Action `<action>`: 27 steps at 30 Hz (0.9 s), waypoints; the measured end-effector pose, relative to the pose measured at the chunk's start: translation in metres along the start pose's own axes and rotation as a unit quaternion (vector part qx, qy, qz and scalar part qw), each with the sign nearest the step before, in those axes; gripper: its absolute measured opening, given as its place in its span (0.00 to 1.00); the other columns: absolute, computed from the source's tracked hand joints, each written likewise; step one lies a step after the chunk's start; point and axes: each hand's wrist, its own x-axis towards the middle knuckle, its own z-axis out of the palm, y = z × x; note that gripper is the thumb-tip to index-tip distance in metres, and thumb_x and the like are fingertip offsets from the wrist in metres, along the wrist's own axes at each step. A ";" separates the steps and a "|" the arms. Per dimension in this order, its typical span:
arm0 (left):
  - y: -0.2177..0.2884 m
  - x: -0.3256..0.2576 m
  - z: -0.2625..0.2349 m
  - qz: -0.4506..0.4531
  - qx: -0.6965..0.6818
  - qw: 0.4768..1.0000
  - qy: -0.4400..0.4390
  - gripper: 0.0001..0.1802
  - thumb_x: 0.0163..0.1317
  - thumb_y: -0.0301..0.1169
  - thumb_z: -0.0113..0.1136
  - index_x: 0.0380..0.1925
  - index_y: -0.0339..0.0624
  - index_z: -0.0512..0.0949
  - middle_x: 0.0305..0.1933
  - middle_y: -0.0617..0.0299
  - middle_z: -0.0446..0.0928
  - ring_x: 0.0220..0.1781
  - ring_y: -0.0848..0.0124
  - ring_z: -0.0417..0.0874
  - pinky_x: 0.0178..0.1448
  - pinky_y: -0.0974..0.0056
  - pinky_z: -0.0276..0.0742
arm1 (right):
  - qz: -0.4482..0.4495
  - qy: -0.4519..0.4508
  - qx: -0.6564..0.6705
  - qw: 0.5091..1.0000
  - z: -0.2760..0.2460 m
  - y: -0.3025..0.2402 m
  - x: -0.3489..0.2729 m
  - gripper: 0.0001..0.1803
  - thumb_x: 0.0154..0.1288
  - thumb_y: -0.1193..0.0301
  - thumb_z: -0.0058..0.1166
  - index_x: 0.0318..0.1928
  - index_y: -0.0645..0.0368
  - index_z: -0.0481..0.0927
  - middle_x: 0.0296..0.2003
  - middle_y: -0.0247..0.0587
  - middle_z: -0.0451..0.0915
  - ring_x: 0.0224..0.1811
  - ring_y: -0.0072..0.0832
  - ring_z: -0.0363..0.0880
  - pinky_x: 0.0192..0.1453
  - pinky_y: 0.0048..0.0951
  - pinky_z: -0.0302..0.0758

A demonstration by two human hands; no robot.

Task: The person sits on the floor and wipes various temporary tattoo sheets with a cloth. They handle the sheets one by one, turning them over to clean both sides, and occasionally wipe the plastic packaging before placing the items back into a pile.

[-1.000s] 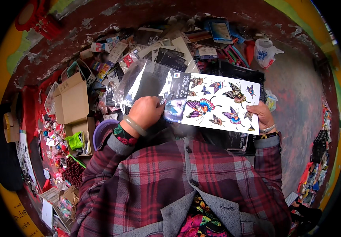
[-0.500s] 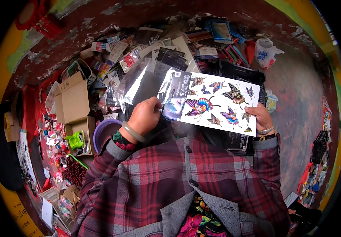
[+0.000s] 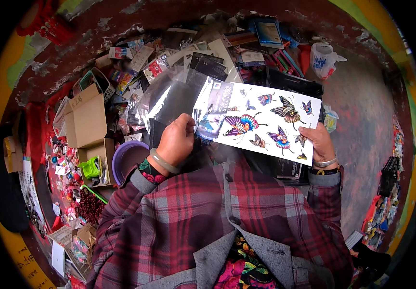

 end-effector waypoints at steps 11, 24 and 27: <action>0.003 -0.002 0.001 0.015 -0.007 1.000 0.012 0.10 0.46 0.18 0.53 0.31 0.37 0.71 0.27 0.50 0.75 0.32 0.52 0.78 0.37 0.56 0.74 | -0.018 0.021 0.014 1.000 0.014 -0.002 -0.013 0.18 0.59 0.79 0.50 0.50 0.72 0.71 0.43 0.45 0.79 0.41 0.27 0.80 0.45 0.25 0.76; 0.008 0.000 0.005 0.105 0.073 0.991 0.029 0.08 0.46 0.18 0.52 0.29 0.37 0.70 0.27 0.50 0.71 0.33 0.50 0.75 0.37 0.55 0.71 | -0.028 0.046 0.019 0.998 0.025 0.007 -0.019 0.17 0.60 0.79 0.48 0.51 0.71 0.71 0.43 0.44 0.79 0.41 0.26 0.79 0.45 0.24 0.76; 0.008 0.001 0.009 0.114 0.070 0.991 0.025 0.08 0.46 0.18 0.52 0.29 0.37 0.70 0.27 0.50 0.71 0.33 0.50 0.74 0.37 0.55 0.71 | -0.056 0.056 0.014 0.997 0.043 0.007 -0.025 0.16 0.61 0.78 0.48 0.50 0.71 0.72 0.43 0.43 0.79 0.41 0.25 0.79 0.45 0.24 0.75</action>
